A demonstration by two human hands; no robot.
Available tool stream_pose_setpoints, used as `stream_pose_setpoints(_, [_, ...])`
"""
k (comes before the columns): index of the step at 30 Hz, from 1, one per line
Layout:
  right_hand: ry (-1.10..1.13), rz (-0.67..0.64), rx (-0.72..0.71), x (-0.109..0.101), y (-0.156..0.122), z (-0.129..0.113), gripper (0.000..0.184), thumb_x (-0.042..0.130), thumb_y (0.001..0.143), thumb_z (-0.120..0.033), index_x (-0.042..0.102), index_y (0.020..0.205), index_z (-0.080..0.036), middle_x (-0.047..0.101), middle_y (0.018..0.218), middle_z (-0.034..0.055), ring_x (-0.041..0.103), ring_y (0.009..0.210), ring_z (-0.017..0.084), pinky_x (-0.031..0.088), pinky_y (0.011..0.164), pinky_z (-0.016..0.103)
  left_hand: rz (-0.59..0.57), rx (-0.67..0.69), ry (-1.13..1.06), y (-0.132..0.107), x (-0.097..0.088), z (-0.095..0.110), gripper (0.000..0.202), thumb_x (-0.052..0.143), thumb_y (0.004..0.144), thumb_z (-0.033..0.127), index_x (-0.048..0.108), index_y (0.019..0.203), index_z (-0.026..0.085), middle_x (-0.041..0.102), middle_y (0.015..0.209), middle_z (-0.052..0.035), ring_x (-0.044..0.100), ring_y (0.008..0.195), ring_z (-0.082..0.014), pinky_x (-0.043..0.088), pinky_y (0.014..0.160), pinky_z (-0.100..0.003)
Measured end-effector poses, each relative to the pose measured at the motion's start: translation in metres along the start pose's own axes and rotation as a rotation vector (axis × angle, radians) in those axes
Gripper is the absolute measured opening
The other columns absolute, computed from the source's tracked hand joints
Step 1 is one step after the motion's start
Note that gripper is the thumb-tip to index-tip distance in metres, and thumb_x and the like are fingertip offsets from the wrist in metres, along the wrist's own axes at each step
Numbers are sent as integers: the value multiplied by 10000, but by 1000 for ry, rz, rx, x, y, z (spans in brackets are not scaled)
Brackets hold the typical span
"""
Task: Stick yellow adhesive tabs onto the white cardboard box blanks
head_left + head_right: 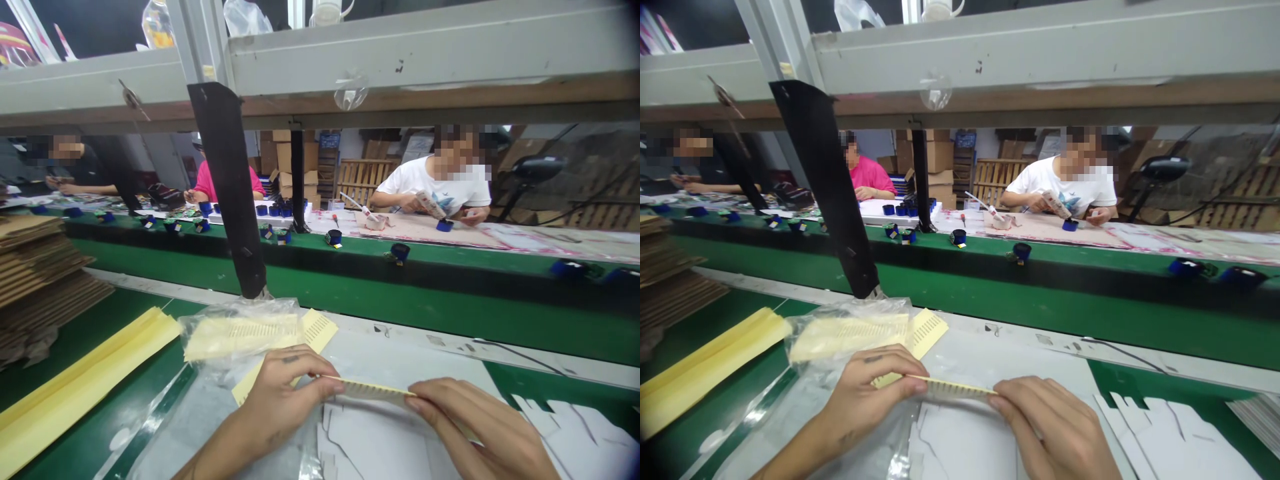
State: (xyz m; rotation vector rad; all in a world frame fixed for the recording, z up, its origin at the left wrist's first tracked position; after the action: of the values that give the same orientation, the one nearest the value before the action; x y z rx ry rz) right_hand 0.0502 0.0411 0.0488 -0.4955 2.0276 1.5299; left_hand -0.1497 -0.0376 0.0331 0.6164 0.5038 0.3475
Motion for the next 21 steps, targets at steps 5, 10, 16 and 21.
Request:
stream_pose_setpoints(5, [-5,-38,10,-3,-5,8,146,580,918,-308,690,880,-220,749,763,-3,710,608,125,576,547,166,-2,-172,-4,-1,-2,-14,122,682,794,136,720,689,183,713,664,0,656,636,-131,502,602,-228])
stream_pose_setpoints(10, [0,-9,132,-12,-8,23,223,630,874,-451,712,824,-249,757,709,-31,699,523,109,545,461,97,51,-257,-63,3,-16,-27,109,646,805,174,690,706,178,698,734,-17,650,723,-154,512,664,-261])
stream_pose_setpoints(16, [81,-4,258,-21,0,22,259,621,869,-448,712,681,-295,730,610,-87,659,435,76,491,410,50,16,-297,-241,6,-19,-33,135,662,834,218,673,710,165,675,784,-46,631,807,-180,501,717,-290])
stream_pose_setpoints(21, [107,-130,389,-12,-7,27,219,633,857,-438,737,702,-323,743,649,-103,686,510,74,506,464,56,-3,-365,-273,4,-18,-34,248,658,860,305,582,668,168,609,769,-23,586,844,-178,458,776,-296])
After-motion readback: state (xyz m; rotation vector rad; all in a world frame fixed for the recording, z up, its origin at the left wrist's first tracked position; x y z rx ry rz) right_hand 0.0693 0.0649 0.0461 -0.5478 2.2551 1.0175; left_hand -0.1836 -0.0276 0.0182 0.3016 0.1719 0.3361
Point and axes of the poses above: each hand's wrist, its own y-axis towards the middle knuckle, its own x-axis out of the palm, z = x × y, the point moved 6 cm from there along y, towards the middle knuckle
